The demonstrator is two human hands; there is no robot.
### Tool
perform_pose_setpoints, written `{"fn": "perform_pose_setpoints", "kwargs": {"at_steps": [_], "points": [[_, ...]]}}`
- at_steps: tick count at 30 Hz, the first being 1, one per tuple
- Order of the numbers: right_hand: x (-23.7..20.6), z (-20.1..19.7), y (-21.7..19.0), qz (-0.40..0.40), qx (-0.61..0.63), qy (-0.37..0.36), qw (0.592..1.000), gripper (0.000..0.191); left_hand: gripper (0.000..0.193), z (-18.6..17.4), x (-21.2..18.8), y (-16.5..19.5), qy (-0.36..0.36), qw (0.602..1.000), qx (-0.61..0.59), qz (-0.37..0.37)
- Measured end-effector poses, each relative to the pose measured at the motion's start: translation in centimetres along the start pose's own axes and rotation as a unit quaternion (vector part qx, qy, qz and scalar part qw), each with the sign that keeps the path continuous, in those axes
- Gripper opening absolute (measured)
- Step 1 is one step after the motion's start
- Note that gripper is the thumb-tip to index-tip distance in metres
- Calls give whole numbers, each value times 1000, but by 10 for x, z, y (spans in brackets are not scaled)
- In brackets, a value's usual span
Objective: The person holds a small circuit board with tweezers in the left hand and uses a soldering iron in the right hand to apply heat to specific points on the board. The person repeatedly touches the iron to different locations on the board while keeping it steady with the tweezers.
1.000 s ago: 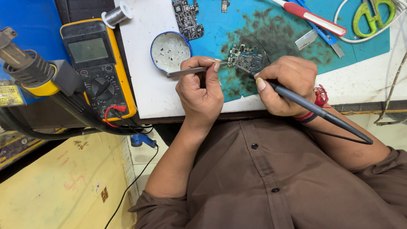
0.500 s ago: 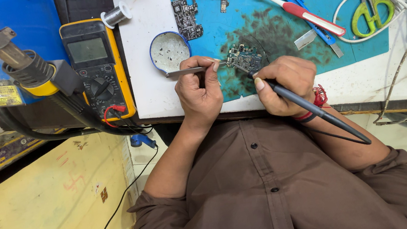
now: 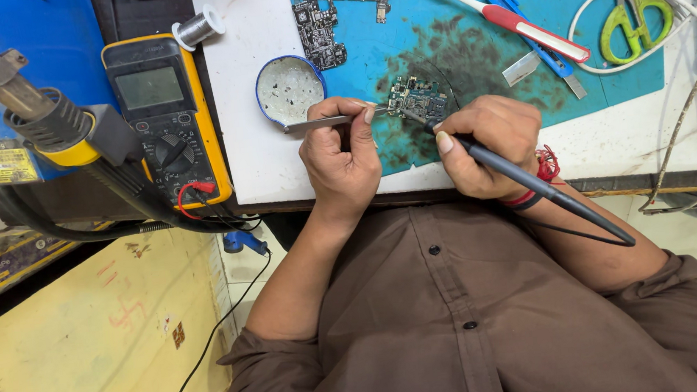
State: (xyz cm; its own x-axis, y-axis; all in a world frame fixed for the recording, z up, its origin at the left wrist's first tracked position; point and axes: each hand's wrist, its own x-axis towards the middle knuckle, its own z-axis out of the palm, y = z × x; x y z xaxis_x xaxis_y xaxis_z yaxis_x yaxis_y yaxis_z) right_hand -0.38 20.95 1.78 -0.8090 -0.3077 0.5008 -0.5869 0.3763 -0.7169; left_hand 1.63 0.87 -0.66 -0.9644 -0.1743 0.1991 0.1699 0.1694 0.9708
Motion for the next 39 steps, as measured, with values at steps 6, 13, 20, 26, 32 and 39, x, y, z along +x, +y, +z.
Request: {"fn": "perform_pose_setpoints", "kwargs": {"at_steps": [6, 13, 20, 26, 32, 39], "points": [[0, 0, 0, 3, 1, 3, 1000, 5, 12, 0, 0, 0, 1, 1000, 3, -2], [1, 0, -1, 11, 0, 4, 1000, 4, 12, -1, 1, 2, -6, 1000, 8, 0], [-3, 0, 0, 12, -3, 6, 1000, 5, 12, 0, 1, 2, -4, 1000, 5, -1], [-15, 5, 6, 43, -9, 68, 997, 17, 13, -2, 0, 0, -3, 999, -31, -7], [-21, 5, 8, 31, -42, 72, 996, 23, 13, -2, -1, 0, -4, 1000, -29, -3], [-17, 6, 7, 14, 11, 44, 999, 10, 13, -2, 0, -1, -6, 1000, -27, -1]]}}
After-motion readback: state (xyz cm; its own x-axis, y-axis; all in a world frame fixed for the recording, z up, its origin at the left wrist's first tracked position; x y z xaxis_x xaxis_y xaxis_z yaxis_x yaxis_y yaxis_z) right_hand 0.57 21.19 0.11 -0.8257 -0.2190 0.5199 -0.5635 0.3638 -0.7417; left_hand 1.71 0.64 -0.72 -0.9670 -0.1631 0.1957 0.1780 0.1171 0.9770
